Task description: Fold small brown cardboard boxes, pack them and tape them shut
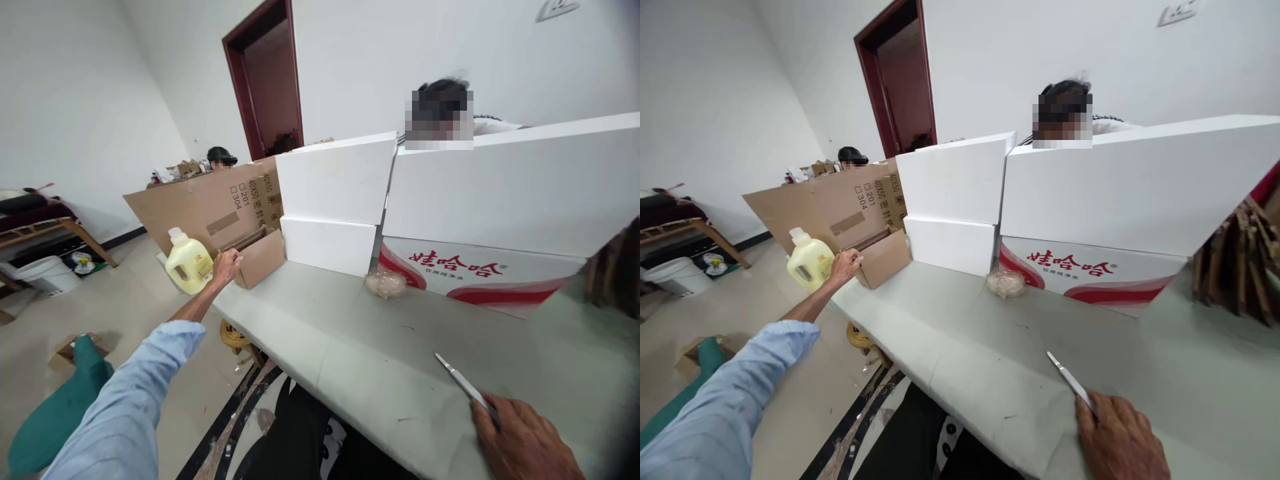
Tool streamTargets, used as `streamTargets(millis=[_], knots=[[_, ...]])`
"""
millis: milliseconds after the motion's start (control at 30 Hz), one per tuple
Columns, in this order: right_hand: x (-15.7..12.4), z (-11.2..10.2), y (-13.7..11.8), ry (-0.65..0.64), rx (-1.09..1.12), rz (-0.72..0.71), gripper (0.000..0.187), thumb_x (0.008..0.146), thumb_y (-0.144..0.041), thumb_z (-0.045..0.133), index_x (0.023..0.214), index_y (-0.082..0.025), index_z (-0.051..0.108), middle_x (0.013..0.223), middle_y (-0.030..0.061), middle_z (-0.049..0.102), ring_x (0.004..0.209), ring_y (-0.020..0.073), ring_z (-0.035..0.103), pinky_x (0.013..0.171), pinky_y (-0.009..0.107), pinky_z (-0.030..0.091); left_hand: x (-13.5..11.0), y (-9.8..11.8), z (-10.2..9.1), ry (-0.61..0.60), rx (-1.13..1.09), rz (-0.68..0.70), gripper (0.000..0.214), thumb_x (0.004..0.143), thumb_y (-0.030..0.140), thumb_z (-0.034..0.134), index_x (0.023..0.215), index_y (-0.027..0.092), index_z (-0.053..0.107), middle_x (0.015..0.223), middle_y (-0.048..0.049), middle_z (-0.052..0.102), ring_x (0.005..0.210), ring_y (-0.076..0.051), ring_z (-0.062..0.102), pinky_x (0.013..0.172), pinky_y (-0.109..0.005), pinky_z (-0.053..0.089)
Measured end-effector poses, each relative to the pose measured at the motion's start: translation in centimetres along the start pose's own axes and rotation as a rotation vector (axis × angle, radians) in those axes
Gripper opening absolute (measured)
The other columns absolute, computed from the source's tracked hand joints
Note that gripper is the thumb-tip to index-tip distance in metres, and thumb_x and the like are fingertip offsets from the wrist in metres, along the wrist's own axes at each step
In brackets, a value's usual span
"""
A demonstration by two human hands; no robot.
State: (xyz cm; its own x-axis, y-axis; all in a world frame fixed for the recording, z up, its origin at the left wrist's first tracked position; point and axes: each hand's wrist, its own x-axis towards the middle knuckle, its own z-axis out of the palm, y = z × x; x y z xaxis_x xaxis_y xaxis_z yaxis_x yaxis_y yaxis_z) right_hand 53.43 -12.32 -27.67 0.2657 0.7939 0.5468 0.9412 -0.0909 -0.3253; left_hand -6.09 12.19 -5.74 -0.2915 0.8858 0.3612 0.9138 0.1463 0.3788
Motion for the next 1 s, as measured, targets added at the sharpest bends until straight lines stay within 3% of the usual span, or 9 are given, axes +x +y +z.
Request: streamTargets(millis=[100, 200, 333, 433, 567, 667, 767, 867, 1000], knots=[[0.4, 0.1, 0.3, -0.014, -0.024, -0.060, 0.041, 0.100, -0.052, 0.039, 0.091, -0.030, 0.072, 0.090, 0.0161, 0.070, 0.087, 0.0417, 0.065, 0.073, 0.057, 0.051, -5.3, -1.6, -2.4, 0.011, -0.078, 0.030, 0.013, 0.089, 0.032, 0.062, 0.083, 0.025, 0.070, 0.084, -0.0055, 0.076, 0.091, -0.028, 0.070, 0.081, -0.034, 0.049], [1.0, -0.4, -1.4, 0.034, 0.009, -0.093, 0.041, 0.101, -0.050, 0.042, 0.101, -0.026, 0.075, 0.096, 0.0180, 0.070, 0.093, 0.0408, 0.065, 0.082, 0.056, 0.053, -9.4, -3.1, -4.4, -0.019, -0.194, 0.094, 0.015, 0.085, 0.036, 0.061, 0.079, 0.024, 0.067, 0.074, -0.0020, 0.069, 0.079, -0.024, 0.065, 0.077, -0.032, 0.049], [1.6, -1.9, -7.2, 0.015, 0.283, -0.108, 0.049, 0.100, -0.058, 0.054, 0.126, -0.020, 0.072, 0.118, 0.0183, 0.071, 0.112, 0.0382, 0.066, 0.102, 0.055, 0.054, -12.2, -3.9, -5.8, -0.151, -0.395, 0.202, 0.025, 0.082, 0.047, 0.060, 0.072, 0.023, 0.061, 0.066, 0.0007, 0.061, 0.067, -0.019, 0.058, 0.066, -0.029, 0.047], [1.5, -3.3, -12.5, -0.187, 0.574, -0.082, 0.071, 0.093, -0.067, 0.067, 0.148, -0.022, 0.061, 0.135, 0.0173, 0.066, 0.116, 0.0340, 0.068, 0.100, 0.050, 0.058, -13.0, -3.1, -5.8, -0.303, -0.557, 0.270, 0.033, 0.082, 0.053, 0.061, 0.072, 0.022, 0.060, 0.066, 0.0001, 0.062, 0.064, -0.017, 0.058, 0.062, -0.028, 0.050], [0.6, -4.4, -17.7, -0.485, 0.857, -0.100, 0.095, 0.086, -0.066, 0.080, 0.166, -0.030, 0.043, 0.164, 0.0163, 0.050, 0.139, 0.0349, 0.060, 0.106, 0.048, 0.057, -14.8, -1.3, -4.3, -0.486, -0.711, 0.334, 0.035, 0.086, 0.055, 0.064, 0.085, 0.020, 0.068, 0.077, -0.0034, 0.069, 0.068, -0.017, 0.064, 0.064, -0.029, 0.057], [-0.6, -4.1, -19.0, -0.584, 0.946, -0.076, 0.095, 0.086, -0.065, 0.082, 0.165, -0.027, 0.047, 0.162, 0.0171, 0.055, 0.138, 0.0375, 0.060, 0.105, 0.050, 0.057, -17.8, -1.6, -2.4, -0.524, -0.715, 0.450, 0.055, 0.083, 0.038, 0.073, 0.135, 0.022, 0.068, 0.127, -0.0122, 0.074, 0.098, -0.023, 0.073, 0.076, -0.033, 0.064], [-1.8, -3.2, -18.8, -0.621, 1.016, 0.026, 0.086, 0.084, -0.069, 0.082, 0.152, -0.020, 0.061, 0.143, 0.0184, 0.070, 0.127, 0.0392, 0.068, 0.103, 0.053, 0.059, -21.5, -3.8, 0.1, -0.397, -0.488, 0.710, 0.101, 0.076, 0.012, 0.074, 0.169, 0.030, 0.039, 0.177, -0.0169, 0.033, 0.144, -0.036, 0.059, 0.103, -0.045, 0.064], [-2.8, -2.9, -18.9, -0.646, 1.081, 0.093, 0.081, 0.082, -0.074, 0.081, 0.141, -0.020, 0.069, 0.131, 0.0170, 0.077, 0.123, 0.0398, 0.072, 0.108, 0.056, 0.057, -24.5, -6.0, 2.5, -0.220, -0.247, 0.880, 0.120, 0.075, -0.001, 0.073, 0.177, 0.032, 0.018, 0.185, -0.0189, 0.004, 0.160, -0.047, 0.041, 0.120, -0.060, 0.053], [-3.8, -3.5, -19.9, -0.566, 1.052, 0.118, 0.080, 0.079, -0.079, 0.078, 0.135, -0.023, 0.072, 0.132, 0.0130, 0.078, 0.118, 0.0382, 0.074, 0.105, 0.053, 0.060, -27.1, -6.3, 4.9, -0.060, -0.214, 0.906, 0.126, 0.082, 0.005, 0.078, 0.178, 0.035, 0.001, 0.186, -0.0188, -0.008, 0.167, -0.053, 0.021, 0.124, -0.071, 0.044]])
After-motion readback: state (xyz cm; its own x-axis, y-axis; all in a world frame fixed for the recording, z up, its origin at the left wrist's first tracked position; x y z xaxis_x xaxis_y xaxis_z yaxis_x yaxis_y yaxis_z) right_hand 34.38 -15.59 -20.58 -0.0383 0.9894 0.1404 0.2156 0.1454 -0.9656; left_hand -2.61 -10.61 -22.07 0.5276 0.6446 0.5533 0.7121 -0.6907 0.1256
